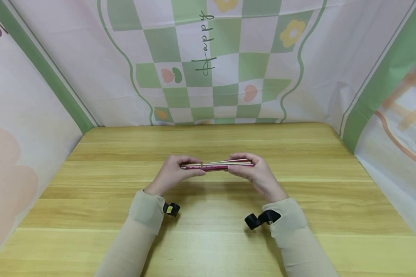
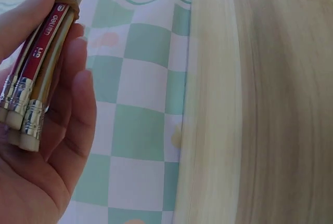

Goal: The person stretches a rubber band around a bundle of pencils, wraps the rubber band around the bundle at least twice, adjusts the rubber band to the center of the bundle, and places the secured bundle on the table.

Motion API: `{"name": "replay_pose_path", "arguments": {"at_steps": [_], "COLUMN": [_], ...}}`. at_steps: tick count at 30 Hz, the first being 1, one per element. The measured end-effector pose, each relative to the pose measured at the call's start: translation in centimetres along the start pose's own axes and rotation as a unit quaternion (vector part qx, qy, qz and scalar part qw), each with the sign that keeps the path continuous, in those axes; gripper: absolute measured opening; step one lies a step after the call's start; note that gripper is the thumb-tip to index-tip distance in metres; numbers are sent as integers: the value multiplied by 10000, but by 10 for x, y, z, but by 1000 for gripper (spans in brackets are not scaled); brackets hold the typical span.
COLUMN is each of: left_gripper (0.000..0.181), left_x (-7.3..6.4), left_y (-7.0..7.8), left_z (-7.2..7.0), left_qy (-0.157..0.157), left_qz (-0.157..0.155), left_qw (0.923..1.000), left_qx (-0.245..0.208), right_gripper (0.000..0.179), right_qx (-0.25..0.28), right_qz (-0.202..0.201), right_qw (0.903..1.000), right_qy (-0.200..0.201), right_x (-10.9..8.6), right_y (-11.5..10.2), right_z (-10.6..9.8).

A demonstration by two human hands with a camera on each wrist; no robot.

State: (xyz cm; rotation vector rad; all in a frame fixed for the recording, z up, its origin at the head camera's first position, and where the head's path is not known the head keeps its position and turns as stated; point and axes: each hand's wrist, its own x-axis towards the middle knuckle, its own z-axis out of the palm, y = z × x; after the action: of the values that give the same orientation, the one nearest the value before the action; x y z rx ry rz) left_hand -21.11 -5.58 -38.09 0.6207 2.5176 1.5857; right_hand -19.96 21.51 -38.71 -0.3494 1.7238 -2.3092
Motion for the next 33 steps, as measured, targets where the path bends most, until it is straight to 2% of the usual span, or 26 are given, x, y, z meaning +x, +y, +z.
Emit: {"name": "replay_pose_path", "arguments": {"at_steps": [8,14,19,26,30,33], "left_gripper": [33,36,36,34,34,35], "left_x": [-1,-1,-1,0,0,1], "left_y": [0,1,4,5,5,5], "left_z": [1,5,10,18,20,19], "left_qy": [166,295,328,356,456,405], "left_qz": [247,560,668,1115,1152,1151], "left_qw": [9995,9964,9933,9827,9804,9801], "left_qx": [70,566,883,1435,1529,1568], "right_gripper": [19,18,16,19,20,20], "right_qx": [-183,-573,-848,-1032,-1006,-1098], "right_qz": [185,166,56,126,148,101], "right_qw": [9996,9979,9962,9943,9948,9939], "right_qy": [-120,-237,-206,-220,-81,-29], "right_x": [0,1,1,2,2,2], "right_y": [0,2,6,9,8,8], "right_z": [-2,-1,-1,6,8,8]}}
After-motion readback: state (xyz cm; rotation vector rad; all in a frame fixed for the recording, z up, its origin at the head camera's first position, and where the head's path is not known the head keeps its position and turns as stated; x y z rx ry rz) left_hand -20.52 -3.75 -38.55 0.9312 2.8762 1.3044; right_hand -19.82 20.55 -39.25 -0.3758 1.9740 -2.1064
